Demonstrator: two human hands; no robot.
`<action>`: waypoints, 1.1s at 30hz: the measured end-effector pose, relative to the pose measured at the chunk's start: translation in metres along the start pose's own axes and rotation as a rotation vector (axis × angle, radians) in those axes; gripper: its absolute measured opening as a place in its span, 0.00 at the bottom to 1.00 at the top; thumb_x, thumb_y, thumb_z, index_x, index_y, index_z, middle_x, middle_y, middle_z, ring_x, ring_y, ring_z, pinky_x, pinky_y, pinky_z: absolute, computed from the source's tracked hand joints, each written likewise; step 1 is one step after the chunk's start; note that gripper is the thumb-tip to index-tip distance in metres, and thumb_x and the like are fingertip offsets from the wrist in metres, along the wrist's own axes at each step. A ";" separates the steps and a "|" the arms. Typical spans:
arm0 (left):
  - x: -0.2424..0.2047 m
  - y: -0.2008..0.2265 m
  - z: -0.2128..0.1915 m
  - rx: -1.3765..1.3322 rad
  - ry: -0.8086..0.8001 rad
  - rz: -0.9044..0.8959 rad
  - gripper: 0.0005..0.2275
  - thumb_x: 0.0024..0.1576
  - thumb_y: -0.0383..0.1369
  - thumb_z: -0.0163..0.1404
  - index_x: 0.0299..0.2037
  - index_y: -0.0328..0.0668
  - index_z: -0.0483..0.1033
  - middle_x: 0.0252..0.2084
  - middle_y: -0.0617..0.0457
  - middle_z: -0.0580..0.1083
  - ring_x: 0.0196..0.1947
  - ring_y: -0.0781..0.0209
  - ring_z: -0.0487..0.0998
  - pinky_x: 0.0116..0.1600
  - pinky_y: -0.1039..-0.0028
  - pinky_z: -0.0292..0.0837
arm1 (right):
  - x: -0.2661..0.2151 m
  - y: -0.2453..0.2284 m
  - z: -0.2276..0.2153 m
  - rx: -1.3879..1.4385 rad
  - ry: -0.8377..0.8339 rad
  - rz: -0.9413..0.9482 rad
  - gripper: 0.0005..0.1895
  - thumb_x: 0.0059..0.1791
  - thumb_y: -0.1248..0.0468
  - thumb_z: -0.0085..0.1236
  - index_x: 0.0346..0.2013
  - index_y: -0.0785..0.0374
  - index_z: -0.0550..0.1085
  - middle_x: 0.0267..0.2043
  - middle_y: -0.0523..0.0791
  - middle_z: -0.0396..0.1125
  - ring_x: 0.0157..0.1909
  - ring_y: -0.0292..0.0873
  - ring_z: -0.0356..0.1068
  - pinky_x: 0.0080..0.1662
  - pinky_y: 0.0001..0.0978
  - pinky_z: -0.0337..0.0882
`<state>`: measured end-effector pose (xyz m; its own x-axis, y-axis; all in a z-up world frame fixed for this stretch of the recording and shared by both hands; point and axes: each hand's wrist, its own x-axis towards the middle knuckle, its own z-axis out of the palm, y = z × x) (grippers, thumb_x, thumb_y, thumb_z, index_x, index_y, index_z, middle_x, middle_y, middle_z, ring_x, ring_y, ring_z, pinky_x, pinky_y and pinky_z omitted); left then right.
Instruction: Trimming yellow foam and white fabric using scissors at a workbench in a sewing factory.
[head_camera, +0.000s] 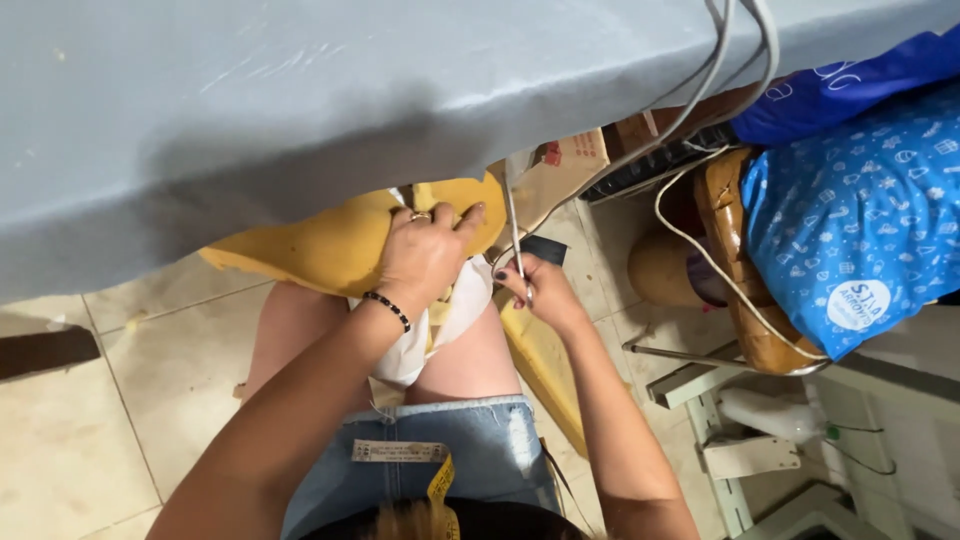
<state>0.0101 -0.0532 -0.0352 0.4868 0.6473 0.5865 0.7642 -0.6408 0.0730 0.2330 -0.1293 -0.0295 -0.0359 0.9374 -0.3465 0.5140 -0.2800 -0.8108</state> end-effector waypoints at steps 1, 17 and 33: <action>-0.002 0.000 0.001 -0.019 0.007 0.016 0.26 0.43 0.35 0.58 0.56 0.61 0.78 0.30 0.47 0.69 0.17 0.51 0.71 0.33 0.57 0.67 | -0.001 -0.001 -0.008 -0.080 -0.060 -0.039 0.15 0.53 0.49 0.56 0.36 0.56 0.73 0.19 0.46 0.72 0.27 0.47 0.77 0.36 0.39 0.73; -0.002 -0.013 -0.010 -0.178 -0.350 -0.028 0.31 0.44 0.46 0.65 0.62 0.66 0.73 0.40 0.51 0.72 0.30 0.49 0.79 0.47 0.54 0.69 | 0.018 0.002 -0.015 -0.146 -0.220 -0.015 0.19 0.49 0.44 0.61 0.32 0.56 0.73 0.22 0.46 0.71 0.32 0.47 0.75 0.40 0.36 0.71; 0.009 -0.020 -0.026 -0.218 -0.500 -0.032 0.30 0.47 0.49 0.62 0.64 0.72 0.71 0.44 0.53 0.72 0.36 0.48 0.80 0.51 0.54 0.68 | -0.011 0.006 0.007 0.159 -0.016 -0.040 0.11 0.50 0.60 0.64 0.28 0.64 0.75 0.12 0.46 0.64 0.15 0.39 0.69 0.23 0.26 0.71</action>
<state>-0.0116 -0.0456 -0.0109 0.6472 0.7512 0.1300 0.7024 -0.6539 0.2811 0.2307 -0.1424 -0.0337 -0.0674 0.9454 -0.3190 0.3693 -0.2733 -0.8882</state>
